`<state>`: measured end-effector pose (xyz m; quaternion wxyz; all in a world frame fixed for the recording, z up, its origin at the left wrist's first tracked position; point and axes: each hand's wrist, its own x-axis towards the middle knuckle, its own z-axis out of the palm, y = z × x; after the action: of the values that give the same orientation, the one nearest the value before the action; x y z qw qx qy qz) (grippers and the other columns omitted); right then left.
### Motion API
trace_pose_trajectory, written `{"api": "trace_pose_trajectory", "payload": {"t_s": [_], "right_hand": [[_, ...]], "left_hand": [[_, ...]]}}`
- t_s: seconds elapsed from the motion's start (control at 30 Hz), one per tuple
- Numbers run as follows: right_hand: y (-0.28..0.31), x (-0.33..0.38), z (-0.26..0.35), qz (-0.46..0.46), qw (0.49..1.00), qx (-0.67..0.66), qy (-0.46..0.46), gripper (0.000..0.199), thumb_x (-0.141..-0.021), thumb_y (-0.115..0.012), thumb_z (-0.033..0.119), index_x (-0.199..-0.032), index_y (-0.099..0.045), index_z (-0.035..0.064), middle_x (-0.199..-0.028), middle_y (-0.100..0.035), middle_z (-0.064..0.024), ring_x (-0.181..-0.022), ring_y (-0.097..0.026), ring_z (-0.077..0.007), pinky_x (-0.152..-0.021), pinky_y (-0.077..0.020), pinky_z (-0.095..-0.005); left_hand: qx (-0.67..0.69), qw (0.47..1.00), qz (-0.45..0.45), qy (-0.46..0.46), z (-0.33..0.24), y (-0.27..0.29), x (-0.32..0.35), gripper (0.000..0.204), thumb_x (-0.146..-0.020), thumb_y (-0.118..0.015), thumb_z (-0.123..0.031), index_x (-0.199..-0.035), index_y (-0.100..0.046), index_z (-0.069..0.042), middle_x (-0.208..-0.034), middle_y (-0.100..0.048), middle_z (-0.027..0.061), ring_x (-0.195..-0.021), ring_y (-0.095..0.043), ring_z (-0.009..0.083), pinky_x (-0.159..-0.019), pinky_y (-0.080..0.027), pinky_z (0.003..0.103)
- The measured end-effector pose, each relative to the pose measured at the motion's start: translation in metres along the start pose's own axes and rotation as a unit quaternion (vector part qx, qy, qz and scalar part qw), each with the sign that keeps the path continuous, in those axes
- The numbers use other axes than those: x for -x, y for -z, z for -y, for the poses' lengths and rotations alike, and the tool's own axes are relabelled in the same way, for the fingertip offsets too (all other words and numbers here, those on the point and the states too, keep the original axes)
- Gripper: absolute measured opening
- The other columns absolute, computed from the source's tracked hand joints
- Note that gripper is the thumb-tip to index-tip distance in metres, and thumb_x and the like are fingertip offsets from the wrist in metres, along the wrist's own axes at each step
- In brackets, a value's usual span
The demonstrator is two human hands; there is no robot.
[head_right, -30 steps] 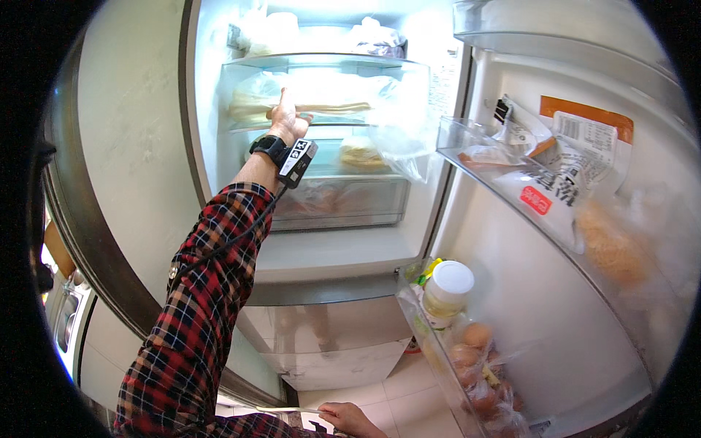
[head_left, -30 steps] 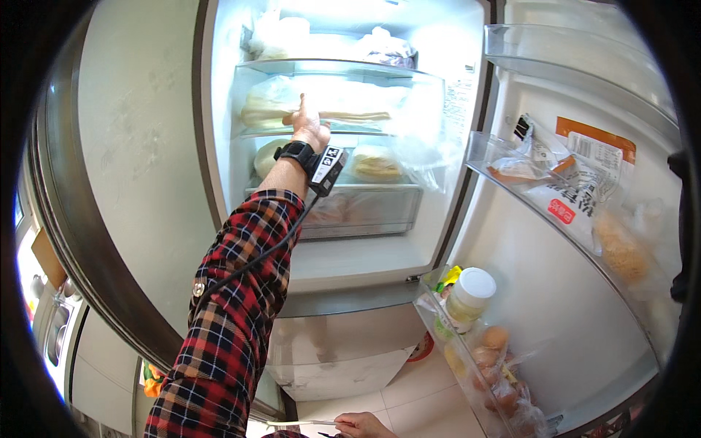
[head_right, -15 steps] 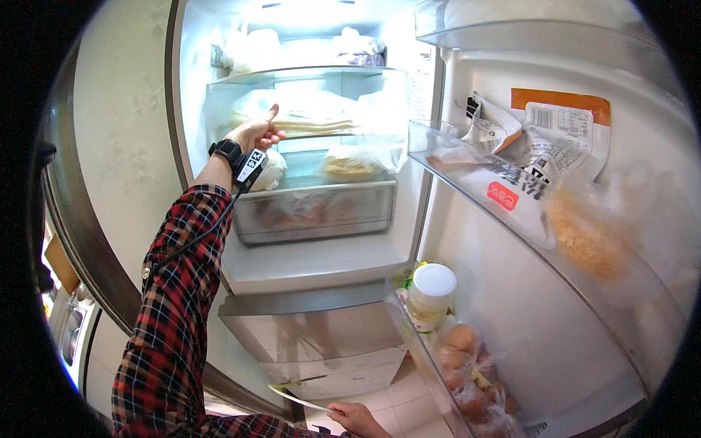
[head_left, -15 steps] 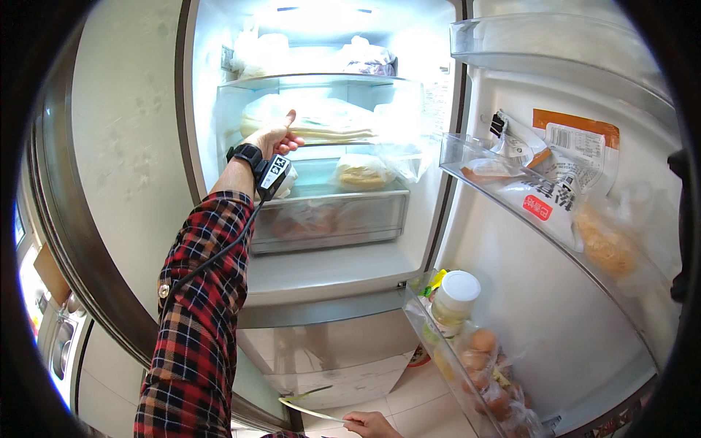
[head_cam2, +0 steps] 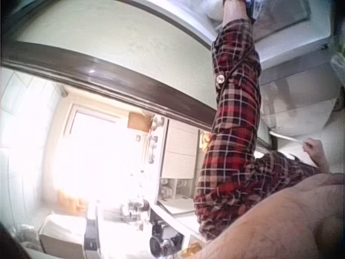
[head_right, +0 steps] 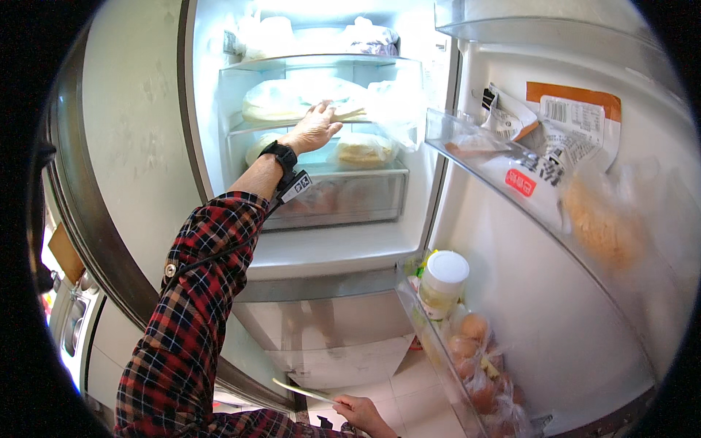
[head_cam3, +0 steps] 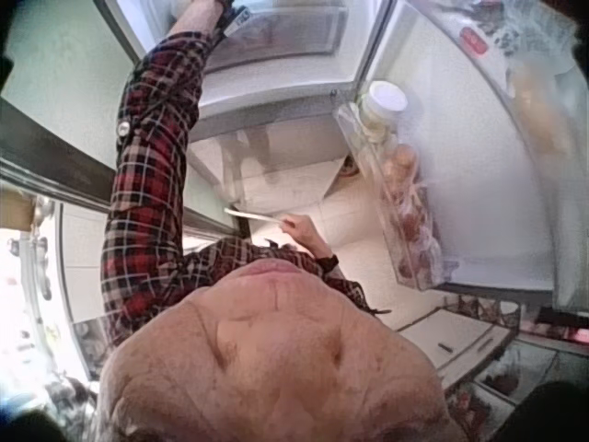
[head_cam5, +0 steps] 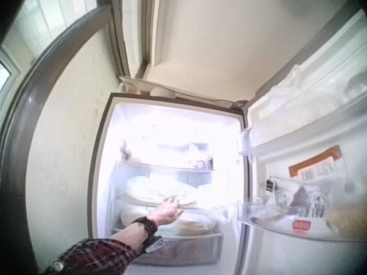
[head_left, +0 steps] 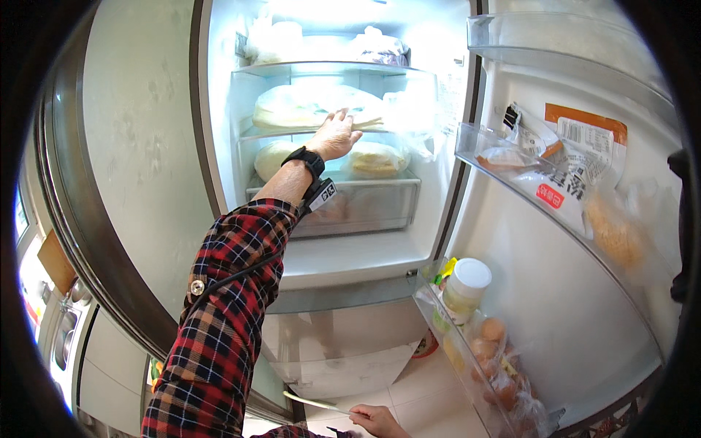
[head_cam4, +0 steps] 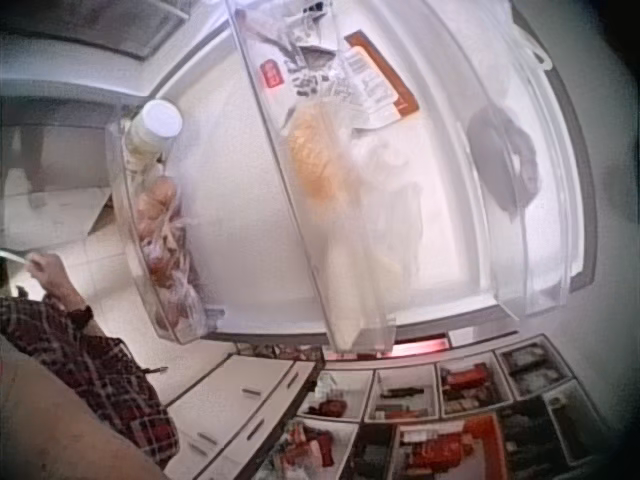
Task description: The person tears green bell pepper pieces by hand and places them in a bowl, then retrieves green onions from the refrigerator, washes them, and chops them on a cutting board using a knife. The person also moves a wok and turns on the stove.
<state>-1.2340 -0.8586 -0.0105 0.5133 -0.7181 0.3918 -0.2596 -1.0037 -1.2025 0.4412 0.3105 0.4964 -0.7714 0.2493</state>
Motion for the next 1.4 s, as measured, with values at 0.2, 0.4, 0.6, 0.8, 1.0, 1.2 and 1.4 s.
{"api": "trace_pose_trajectory", "payload": {"t_s": [0.2, 0.4, 0.6, 0.8, 1.0, 1.2, 1.4], "right_hand": [[-0.008, 0.016, 0.013, -0.043, 0.999, -0.003, -0.003, 0.027, -0.091, -0.065, 0.026, -0.106, -0.066, 0.0047, -0.077, -0.068, -0.0108, -0.069, -0.065, -0.0180, -0.065, -0.0506, -0.0301], [0.017, 0.029, 0.070, -0.090, 0.991, -0.094, -0.017, 0.019, -0.090, -0.067, 0.015, -0.099, -0.068, -0.0009, -0.078, -0.069, -0.0051, -0.070, -0.060, -0.0085, -0.064, -0.0492, -0.0246], [0.027, 0.056, 0.155, -0.142, 0.985, -0.094, -0.015, 0.012, -0.091, -0.064, 0.010, -0.097, -0.068, -0.0004, -0.078, -0.065, 0.0002, -0.068, -0.054, -0.0038, -0.058, -0.0385, -0.0182], [-0.004, 0.064, 0.163, -0.189, 0.979, -0.070, 0.010, 0.016, -0.092, -0.064, 0.010, -0.103, -0.067, -0.0018, -0.084, -0.068, -0.0025, -0.075, -0.060, -0.0064, -0.066, -0.0458, -0.0191], [0.013, 0.107, 0.072, -0.356, 0.927, -0.115, -0.015, 0.023, -0.096, -0.058, 0.014, -0.115, -0.061, 0.0008, -0.105, -0.066, -0.0063, -0.092, -0.063, -0.0155, -0.086, -0.0496, -0.0288], [0.107, 0.236, -0.031, -0.599, 0.673, -0.433, 0.006, 0.045, -0.099, -0.054, 0.037, -0.130, -0.051, 0.0052, -0.124, -0.060, -0.0149, -0.109, -0.060, -0.0261, -0.090, -0.0495, -0.0364], [0.183, 0.307, -0.025, -0.642, 0.629, -0.428, 0.092, 0.059, -0.099, -0.048, 0.049, -0.141, -0.044, 0.0081, -0.137, -0.053, -0.0105, -0.128, -0.047, -0.0271, -0.107, -0.0377, -0.0426]], "left_hand": [[0.388, 0.887, 0.024, -0.247, -0.076, 0.008, 0.123, 0.044, -0.091, -0.059, -0.011, -0.132, -0.047, -0.001, -0.127, -0.055, 0.0200, -0.115, -0.054, 0.0331, -0.097, -0.046, 0.041], [0.525, 0.765, 0.366, -0.068, -0.104, 0.058, 0.365, 0.059, -0.099, -0.052, -0.040, -0.144, -0.039, -0.004, -0.140, -0.048, 0.0182, -0.131, -0.045, 0.0313, -0.107, -0.039, 0.041], [0.648, 0.662, 0.330, 0.184, -0.083, 0.098, 0.463, 0.077, -0.096, -0.033, -0.065, -0.147, -0.035, -0.007, -0.146, -0.043, 0.0171, -0.137, -0.039, 0.0298, -0.112, -0.031, 0.046], [0.709, 0.606, 0.196, 0.301, -0.092, 0.125, 0.491, 0.028, -0.102, -0.051, -0.028, -0.109, -0.055, -0.002, -0.079, -0.061, 0.0028, -0.063, -0.049, 0.0061, -0.055, -0.038, 0.020], [0.614, 0.655, 0.211, 0.387, -0.076, 0.124, 0.541, 0.015, -0.100, -0.052, -0.015, -0.102, -0.060, -0.002, -0.075, -0.062, 0.0009, -0.060, -0.043, 0.0019, -0.052, -0.032, 0.018], [0.655, 0.591, 0.117, 0.455, -0.072, 0.131, 0.593, 0.021, -0.102, -0.051, -0.022, -0.107, -0.060, -0.004, -0.076, -0.063, 0.0028, -0.054, -0.036, 0.0016, -0.050, -0.027, 0.019], [0.669, 0.550, 0.093, 0.492, -0.097, 0.125, 0.619, 0.023, -0.102, -0.049, -0.022, -0.109, -0.060, -0.003, -0.079, -0.064, 0.0042, -0.055, -0.037, 0.0027, -0.051, -0.029, 0.018]]}}
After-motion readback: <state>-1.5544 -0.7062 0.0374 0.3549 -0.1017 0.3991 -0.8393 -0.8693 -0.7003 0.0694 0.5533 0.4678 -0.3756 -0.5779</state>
